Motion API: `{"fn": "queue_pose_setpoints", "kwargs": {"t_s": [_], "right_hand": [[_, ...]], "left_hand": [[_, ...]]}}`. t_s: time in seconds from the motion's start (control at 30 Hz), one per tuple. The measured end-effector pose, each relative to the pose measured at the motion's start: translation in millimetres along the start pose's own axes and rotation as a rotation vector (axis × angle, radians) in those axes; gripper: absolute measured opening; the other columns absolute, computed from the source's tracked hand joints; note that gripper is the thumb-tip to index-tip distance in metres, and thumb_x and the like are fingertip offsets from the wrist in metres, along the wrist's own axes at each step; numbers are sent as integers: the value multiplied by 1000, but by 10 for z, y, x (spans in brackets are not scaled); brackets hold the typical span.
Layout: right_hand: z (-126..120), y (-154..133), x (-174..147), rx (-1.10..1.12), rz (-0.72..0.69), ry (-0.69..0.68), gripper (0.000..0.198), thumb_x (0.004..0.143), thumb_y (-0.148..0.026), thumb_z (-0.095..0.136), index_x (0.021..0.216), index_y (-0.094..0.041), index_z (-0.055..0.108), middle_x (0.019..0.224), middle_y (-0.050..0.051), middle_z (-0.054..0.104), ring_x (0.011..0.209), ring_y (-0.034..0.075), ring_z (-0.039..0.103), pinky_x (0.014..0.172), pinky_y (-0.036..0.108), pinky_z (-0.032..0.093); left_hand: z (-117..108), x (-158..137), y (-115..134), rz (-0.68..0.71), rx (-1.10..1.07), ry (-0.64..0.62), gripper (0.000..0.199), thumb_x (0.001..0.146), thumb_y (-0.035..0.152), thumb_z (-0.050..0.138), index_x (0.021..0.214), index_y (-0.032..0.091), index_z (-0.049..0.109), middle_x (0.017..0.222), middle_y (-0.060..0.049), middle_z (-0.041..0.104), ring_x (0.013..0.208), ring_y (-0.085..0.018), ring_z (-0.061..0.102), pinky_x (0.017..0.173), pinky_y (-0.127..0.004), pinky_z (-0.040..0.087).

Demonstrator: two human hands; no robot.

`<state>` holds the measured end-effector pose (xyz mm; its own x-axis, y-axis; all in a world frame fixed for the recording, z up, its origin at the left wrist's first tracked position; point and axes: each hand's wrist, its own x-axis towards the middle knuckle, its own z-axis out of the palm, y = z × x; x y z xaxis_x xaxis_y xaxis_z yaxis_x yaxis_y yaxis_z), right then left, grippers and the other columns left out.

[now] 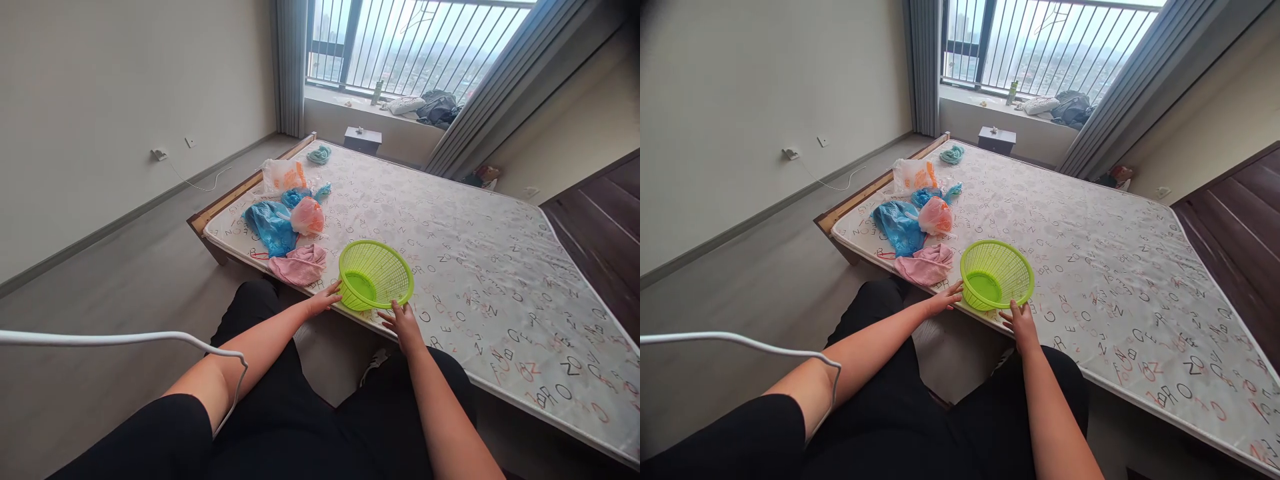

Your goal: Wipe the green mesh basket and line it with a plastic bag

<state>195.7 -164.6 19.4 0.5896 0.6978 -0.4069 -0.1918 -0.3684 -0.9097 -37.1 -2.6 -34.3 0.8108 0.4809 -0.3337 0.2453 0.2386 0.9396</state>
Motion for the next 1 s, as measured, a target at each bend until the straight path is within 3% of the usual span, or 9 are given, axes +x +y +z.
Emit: {"fn": "queue_pose_setpoints", "kwargs": {"t_s": [0.57,1.0], "right_hand": [[4,-44,-46,3,11,-12,45,96,-49,58,136,-30,48,155,12,49,90,21,79,64,27,61],[-14,2,9,11,0,-28,45,95,-53,59,133,-31,48,159,9,45,91,21,79,64,26,61]], "left_hand": [[11,20,-26,-42,-28,-14,105,85,65,66,168,34,9,168,-17,33,137,-37,54,98,-48,48],[20,-9,34,-59,-51,9,106,84,61,71,168,34,12,162,-17,44,128,-36,61,95,-45,49]]}}
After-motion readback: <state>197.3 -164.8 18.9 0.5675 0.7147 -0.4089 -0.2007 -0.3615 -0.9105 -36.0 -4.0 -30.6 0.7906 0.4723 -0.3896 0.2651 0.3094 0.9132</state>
